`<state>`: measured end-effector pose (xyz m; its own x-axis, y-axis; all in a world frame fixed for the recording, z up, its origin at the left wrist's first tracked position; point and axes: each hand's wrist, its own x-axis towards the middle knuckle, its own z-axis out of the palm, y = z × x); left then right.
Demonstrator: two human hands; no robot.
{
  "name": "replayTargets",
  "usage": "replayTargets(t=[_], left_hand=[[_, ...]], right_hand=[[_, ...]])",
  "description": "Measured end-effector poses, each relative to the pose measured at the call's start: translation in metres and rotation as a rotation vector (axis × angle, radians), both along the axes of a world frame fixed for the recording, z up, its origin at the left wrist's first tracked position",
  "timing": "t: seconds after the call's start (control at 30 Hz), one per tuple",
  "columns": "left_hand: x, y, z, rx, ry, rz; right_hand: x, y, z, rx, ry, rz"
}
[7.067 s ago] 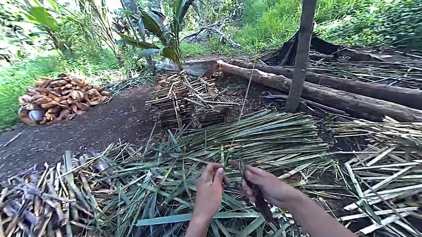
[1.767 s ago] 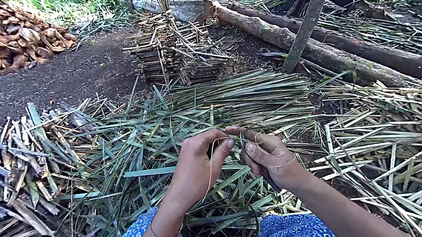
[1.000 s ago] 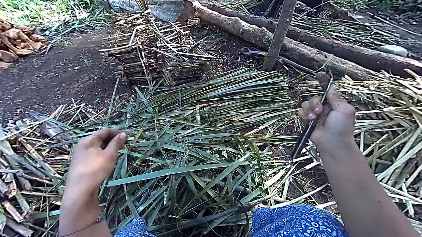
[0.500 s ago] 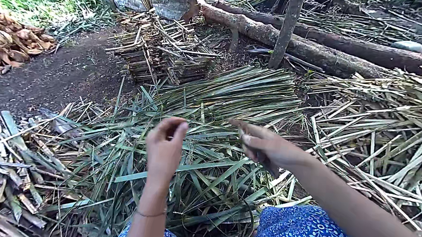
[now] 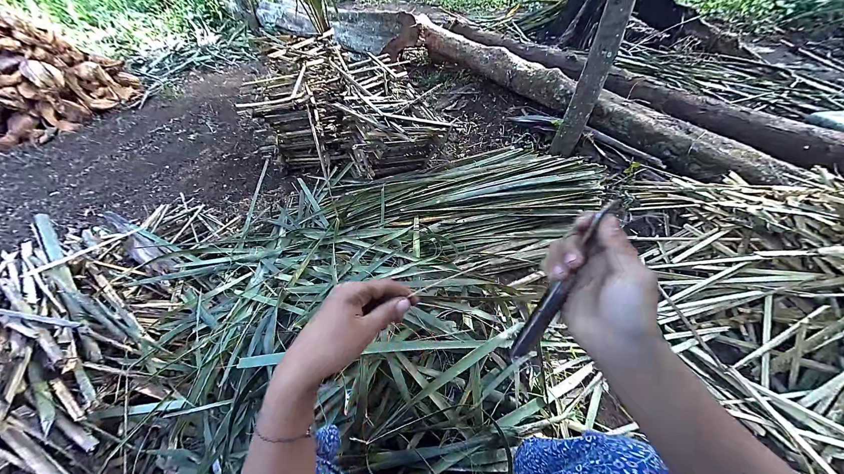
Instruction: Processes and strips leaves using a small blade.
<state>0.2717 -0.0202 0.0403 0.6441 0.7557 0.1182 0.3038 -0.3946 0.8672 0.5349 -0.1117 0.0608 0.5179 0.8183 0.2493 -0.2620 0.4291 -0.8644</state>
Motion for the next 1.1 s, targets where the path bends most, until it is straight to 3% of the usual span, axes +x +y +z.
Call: replayTargets(t=[0.1,0.17,0.37,0.43,0.63,0.87,0.97,1.1], left_hand=[[-0.014,0.008,0.002,-0.03,0.038,0.121],[-0.008,0.006,0.004,0.013,0.001,0.192],[0.033,-0.013,0.003,0.156,-0.049,0.152],[0.043,-0.017,0.002,0.192,-0.08,0.13],[0.019,-0.001,0.004,0.107,0.053,0.049],[-0.045,0.03,-0.003,0.191,0.325,0.388],[-0.041,0.026,0.001,0.156,0.345,0.365],[-0.009,0.006,0.009,0.108,0.315,0.151]], right_hand=[[0.014,0.005,0.005,0.009,0.134,-0.122],[0.014,0.007,0.002,-0.005,0.108,-0.079],[-0.032,0.004,-0.016,-0.146,-0.152,0.423],[-0.047,0.005,-0.02,-0.179,-0.159,0.488],[-0.029,0.013,-0.012,-0.019,-0.034,0.165],[0.026,0.009,0.005,0.062,0.163,-0.22],[0.025,0.01,0.004,0.016,0.174,-0.201],[-0.001,0.008,-0.003,-0.118,-0.028,0.118]])
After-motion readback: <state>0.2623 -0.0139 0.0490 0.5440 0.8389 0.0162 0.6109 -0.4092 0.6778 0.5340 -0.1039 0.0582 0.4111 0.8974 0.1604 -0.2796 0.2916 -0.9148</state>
